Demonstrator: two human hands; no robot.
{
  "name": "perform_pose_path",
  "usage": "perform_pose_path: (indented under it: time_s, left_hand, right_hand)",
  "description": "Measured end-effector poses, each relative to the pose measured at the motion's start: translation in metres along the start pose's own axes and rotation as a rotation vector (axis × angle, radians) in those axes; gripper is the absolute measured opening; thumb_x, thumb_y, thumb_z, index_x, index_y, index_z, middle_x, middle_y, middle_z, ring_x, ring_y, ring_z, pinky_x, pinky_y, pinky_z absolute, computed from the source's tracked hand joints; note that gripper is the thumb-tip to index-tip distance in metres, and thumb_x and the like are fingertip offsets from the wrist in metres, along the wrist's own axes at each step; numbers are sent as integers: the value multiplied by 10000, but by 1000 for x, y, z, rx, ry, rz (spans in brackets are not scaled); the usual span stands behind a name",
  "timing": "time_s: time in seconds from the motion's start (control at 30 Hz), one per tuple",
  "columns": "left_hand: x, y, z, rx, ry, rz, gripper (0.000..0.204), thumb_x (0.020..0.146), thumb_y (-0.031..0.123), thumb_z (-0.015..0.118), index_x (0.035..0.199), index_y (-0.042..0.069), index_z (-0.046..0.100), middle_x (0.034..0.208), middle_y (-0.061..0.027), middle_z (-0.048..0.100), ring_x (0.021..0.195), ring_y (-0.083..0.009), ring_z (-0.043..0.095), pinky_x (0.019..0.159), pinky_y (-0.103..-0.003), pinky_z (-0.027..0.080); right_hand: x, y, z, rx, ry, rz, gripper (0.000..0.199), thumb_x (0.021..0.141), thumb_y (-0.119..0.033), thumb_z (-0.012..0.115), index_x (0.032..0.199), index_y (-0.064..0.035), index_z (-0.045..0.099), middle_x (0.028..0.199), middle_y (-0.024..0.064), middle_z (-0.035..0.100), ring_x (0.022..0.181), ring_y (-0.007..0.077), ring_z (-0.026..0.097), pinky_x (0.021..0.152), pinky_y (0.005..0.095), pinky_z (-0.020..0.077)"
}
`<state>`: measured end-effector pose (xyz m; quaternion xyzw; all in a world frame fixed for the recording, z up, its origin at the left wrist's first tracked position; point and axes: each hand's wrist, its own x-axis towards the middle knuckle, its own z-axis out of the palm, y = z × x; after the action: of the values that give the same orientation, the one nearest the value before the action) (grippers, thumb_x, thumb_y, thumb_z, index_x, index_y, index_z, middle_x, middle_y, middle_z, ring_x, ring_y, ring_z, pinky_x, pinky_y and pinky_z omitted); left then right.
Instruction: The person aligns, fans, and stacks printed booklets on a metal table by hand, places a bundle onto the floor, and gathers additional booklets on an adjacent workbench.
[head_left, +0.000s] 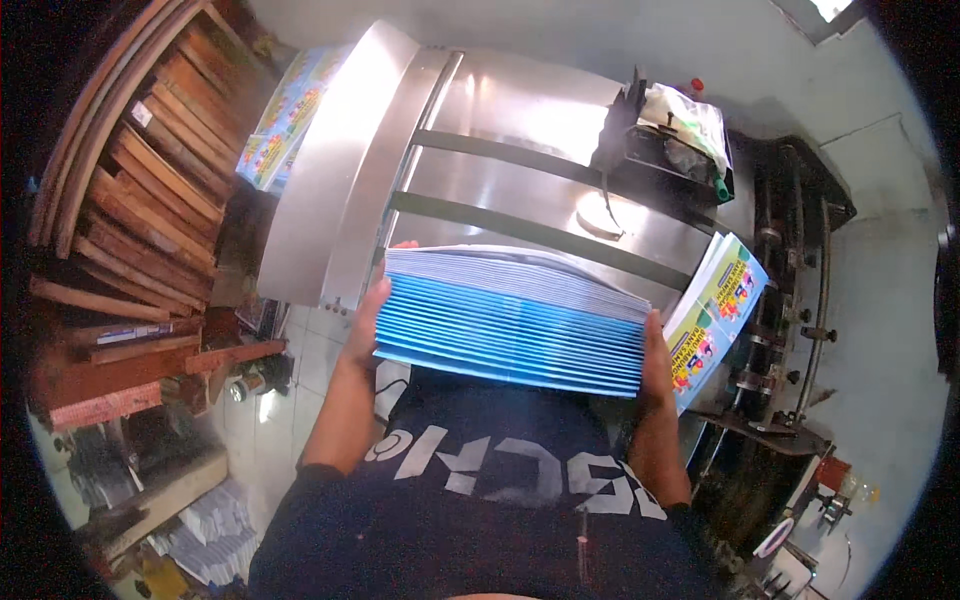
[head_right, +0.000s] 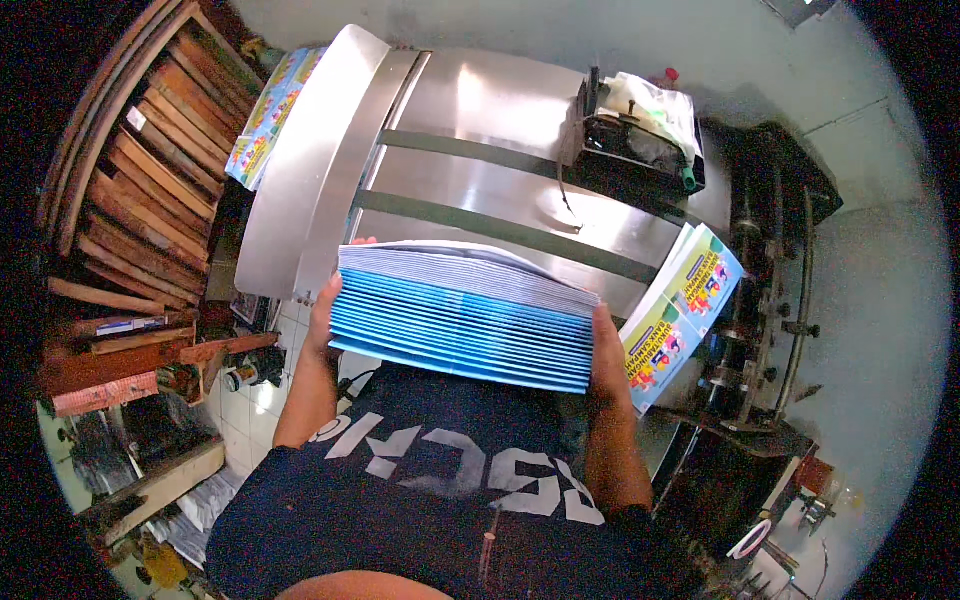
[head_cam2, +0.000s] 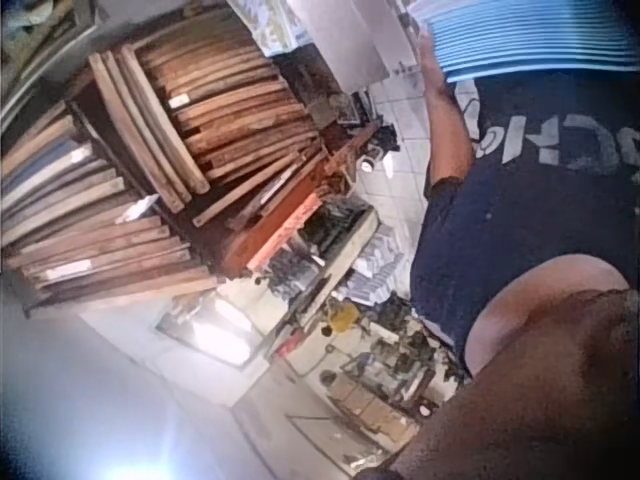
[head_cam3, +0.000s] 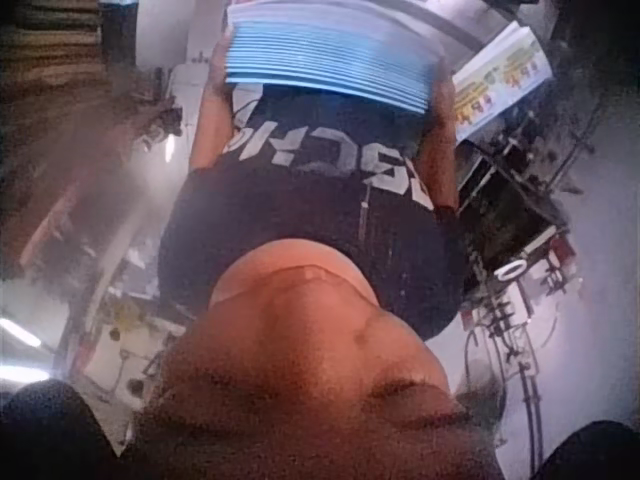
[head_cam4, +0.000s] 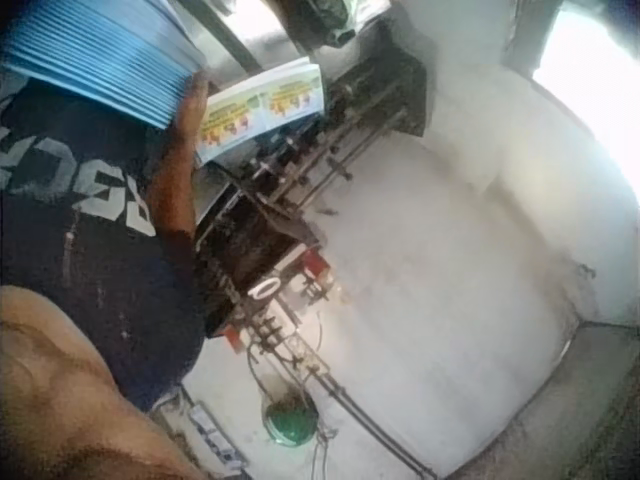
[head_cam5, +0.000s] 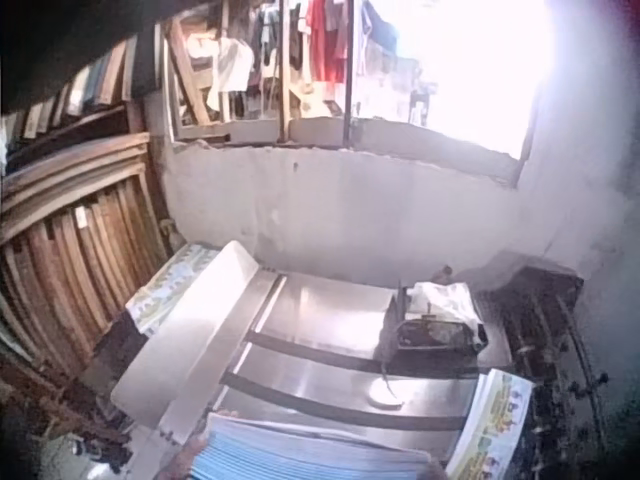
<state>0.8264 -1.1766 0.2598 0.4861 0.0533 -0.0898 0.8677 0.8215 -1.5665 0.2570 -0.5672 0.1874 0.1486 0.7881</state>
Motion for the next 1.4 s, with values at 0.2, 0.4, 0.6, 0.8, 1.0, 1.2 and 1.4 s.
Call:
perform_pose_path:
  time_s: [0.2,0.4,0.6,0.8,1.0,1.2,1.4]
  left_hand:
    - [-3,-3,-11,-4,-53,-7,629,903,377,531,1397,13,398,1498,-167,379,1310,-245,443,1093,-395,365]
    - [-10,-7,-15,15,-46,17,588,852,360,555,1320,22,444,1521,-175,344,1361,-268,382,1114,-414,331]
    - [-12,-2,-11,132,-35,35,639,853,374,535,1370,12,436,1507,-137,388,1318,-231,440,1092,-371,354]
    - [-15,5,-6,123,-30,53,657,873,346,516,1419,-1,404,1501,-136,405,1322,-231,443,1095,-370,356]
    - [-16,7,-5,108,-89,-36,798,836,411,555,1484,11,317,1543,-168,343,1388,-293,377,1149,-412,298]
    - [-18,1,-10,144,-69,51,879,824,404,561,1542,25,226,1604,-142,241,1453,-302,283,1187,-424,213]
    - [-21,5,-13,158,-95,64,818,857,319,537,1546,12,222,1578,-157,283,1455,-246,262,1179,-366,189]
  right_hand:
    - [20,-74,17,-996,19,-287,459,981,-383,569,1241,-6,607,1143,169,660,1065,284,621,995,364,438]
    - [31,-125,118,-1466,-359,-884,616,820,-447,740,1243,-23,598,1251,215,602,1127,390,593,996,439,456]
    - [53,-119,136,-1470,-842,-210,799,713,-489,822,1333,-55,565,1273,186,627,1151,332,621,993,391,479]
    - [71,-120,136,-1470,-908,-135,741,740,-486,803,1301,-55,583,1193,205,665,1130,330,635,969,391,491]
    - [88,-121,133,-1485,-967,-156,724,761,-548,762,1257,-45,602,1163,219,669,1106,359,636,959,402,491]
    - [92,-122,137,-1507,-1024,-136,721,789,-551,735,1278,-40,592,1151,209,674,1091,352,639,954,408,485]
    - [98,-117,133,-1500,-1058,-154,712,806,-557,716,1256,-17,602,1129,209,678,1074,357,639,941,411,484]
